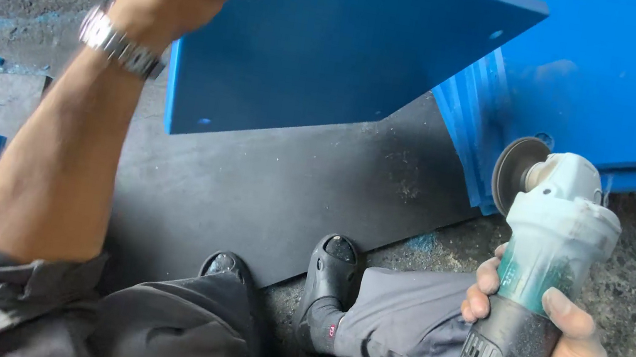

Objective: Grinding the edges of blue plastic blocks using a hand-held angle grinder.

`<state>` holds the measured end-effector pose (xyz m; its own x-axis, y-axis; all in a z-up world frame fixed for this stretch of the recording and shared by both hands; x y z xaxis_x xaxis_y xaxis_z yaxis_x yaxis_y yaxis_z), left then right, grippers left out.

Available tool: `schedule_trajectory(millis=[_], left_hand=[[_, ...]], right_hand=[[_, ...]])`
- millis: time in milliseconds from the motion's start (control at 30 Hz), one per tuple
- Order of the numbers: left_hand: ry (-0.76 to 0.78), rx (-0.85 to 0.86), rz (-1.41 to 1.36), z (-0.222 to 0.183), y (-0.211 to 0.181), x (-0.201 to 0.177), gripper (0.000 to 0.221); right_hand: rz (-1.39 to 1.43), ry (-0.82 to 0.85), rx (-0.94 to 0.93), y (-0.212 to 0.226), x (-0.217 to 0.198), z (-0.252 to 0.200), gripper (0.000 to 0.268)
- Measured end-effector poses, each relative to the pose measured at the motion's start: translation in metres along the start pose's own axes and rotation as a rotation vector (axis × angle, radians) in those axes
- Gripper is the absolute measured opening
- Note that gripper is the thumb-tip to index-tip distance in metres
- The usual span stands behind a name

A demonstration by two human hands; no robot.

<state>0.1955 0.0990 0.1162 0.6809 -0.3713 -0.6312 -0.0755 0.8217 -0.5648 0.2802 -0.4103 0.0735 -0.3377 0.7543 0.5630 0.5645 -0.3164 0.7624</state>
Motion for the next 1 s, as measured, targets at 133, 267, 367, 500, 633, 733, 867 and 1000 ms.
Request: schedule_trajectory(millis=[133,267,367,500,633,733,867,1000], left_hand=[[0.002,0.014,-0.157,-0.095,-0.008,0.002,0.052],[-0.077,-0.266,-0.254,-0.178,0.026,0.015,0.047],[-0.131,-0.323,-0.348,-0.23,0.061,0.006,0.046],[-0.185,-0.351,-0.455,-0.263,0.089,-0.013,0.045],[-0.196,-0.359,-0.409,-0.275,0.097,-0.029,0.047],[-0.186,-0.347,-0.418,-0.278,0.095,-0.031,0.047],[-0.205,-0.369,-0.385,-0.281,0.09,-0.027,0.049],[-0.228,-0.4,-0.378,-0.289,0.072,-0.013,0.051]], right_hand=[[-0.003,-0.038,0.009,0.003,-0.012,-0.002,0.079],[-0.047,-0.069,0.025,0.004,-0.016,-0.004,0.079],[-0.074,-0.078,0.036,-0.004,-0.015,-0.006,0.08],[-0.171,-0.104,0.056,-0.01,-0.02,-0.009,0.085],[-0.26,-0.127,0.153,-0.009,-0.035,0.001,0.088],[-0.312,-0.13,0.196,-0.009,-0.042,0.002,0.085],[-0.342,-0.093,0.229,-0.01,-0.061,0.01,0.081],[-0.457,-0.028,0.203,-0.016,-0.066,0.018,0.077]])
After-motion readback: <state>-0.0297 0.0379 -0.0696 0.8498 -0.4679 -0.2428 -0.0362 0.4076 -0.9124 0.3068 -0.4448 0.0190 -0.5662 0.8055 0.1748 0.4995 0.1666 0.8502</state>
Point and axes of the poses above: each hand's wrist, its own z-axis towards the middle knuckle, its own x-axis out of the palm, y = z × x, the point moved 2 cm from there along z, towards the middle knuckle
